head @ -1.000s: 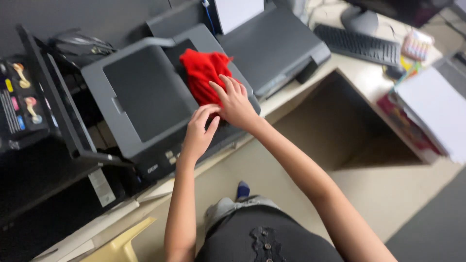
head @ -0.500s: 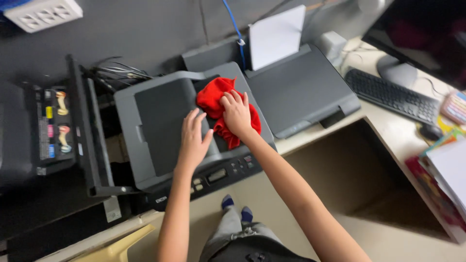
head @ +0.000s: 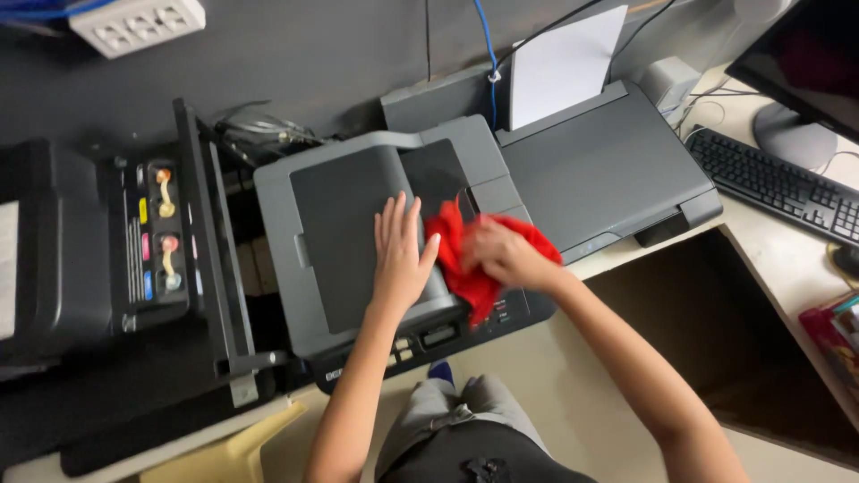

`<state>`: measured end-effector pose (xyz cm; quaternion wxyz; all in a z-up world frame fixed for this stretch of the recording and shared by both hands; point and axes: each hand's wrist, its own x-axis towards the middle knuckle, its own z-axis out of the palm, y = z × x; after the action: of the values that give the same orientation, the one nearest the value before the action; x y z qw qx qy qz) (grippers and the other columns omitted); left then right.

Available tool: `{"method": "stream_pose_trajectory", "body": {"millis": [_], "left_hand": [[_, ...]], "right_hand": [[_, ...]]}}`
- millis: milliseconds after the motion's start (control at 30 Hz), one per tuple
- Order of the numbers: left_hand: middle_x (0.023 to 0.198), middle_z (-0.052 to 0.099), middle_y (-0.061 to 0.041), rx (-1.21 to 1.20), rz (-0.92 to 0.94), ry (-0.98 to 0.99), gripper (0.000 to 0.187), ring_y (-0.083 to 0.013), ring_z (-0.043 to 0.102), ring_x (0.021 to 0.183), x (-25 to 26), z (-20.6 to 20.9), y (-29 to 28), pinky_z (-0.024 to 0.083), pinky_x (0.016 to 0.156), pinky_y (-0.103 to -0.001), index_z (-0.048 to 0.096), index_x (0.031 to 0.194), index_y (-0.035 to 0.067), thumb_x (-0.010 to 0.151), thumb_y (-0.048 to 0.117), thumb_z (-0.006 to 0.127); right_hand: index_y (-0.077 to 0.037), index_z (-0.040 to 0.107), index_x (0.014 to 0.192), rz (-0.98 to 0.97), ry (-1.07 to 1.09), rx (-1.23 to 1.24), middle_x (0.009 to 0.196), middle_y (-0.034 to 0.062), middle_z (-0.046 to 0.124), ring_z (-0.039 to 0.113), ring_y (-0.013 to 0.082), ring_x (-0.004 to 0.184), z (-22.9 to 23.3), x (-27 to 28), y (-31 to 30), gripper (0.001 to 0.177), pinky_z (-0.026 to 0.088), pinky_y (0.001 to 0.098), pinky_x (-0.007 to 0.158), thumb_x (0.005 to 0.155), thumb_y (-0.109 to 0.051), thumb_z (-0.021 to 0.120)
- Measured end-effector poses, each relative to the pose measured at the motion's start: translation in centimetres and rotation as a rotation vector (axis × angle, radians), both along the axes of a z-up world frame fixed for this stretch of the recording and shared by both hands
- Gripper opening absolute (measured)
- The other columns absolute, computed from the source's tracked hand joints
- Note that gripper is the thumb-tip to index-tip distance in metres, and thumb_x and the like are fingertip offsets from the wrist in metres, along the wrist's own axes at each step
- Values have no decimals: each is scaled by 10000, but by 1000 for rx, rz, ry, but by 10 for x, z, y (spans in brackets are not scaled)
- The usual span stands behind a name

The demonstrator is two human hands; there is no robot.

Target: The person uses a red cloth to wipe the exterior surfaces of two printers on a desk. They open the scanner lid of the first printer to clean the glass and interior, then close it. They proceed to wipe the top, front, and sides of the second printer, including the paper output tray.

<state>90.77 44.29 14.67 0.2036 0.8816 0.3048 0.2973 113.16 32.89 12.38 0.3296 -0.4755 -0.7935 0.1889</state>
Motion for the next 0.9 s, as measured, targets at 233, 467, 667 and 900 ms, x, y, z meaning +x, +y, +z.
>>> {"method": "stream_pose_trajectory", "body": {"millis": [233, 467, 667, 900], "left_hand": [[1584, 370, -245, 43, 18, 81, 626, -442, 288, 1511, 3, 3, -2, 195, 1229, -600, 444, 1493, 6, 982, 311, 639], [1569, 372, -233, 51, 41, 202, 711, -436, 264, 1499, 10, 7, -4, 186, 1210, -617, 431, 1494, -6, 914, 313, 692], [1575, 372, -187, 92, 93, 355, 709, -408, 239, 1496, 22, 16, -4, 173, 1189, -633, 485, 1441, 15, 869, 366, 714], [1572, 399, -143, 114, 156, 379, 663, -380, 245, 1504, 29, 11, -10, 184, 1196, -627, 536, 1417, 22, 883, 378, 703]], "right_hand": [[-66, 623, 1143, -272, -166, 69, 1293, 146, 578, 452, 377, 1321, 23, -47, 16, 387, 263, 597, 1155, 826, -255, 740], [-114, 607, 1268, -612, -363, 166, 1366, 97, 575, 487, 370, 1281, -21, -34, 134, 422, 390, 567, 1036, 897, -290, 704], [-135, 638, 1186, -612, -425, 85, 1218, 123, 582, 519, 377, 1102, -9, -14, 181, 550, 429, 526, 872, 720, -368, 815], [-131, 659, 1184, -720, -338, 65, 1108, 134, 559, 524, 373, 1076, 0, 17, 185, 604, 412, 533, 878, 677, -385, 867]]}}
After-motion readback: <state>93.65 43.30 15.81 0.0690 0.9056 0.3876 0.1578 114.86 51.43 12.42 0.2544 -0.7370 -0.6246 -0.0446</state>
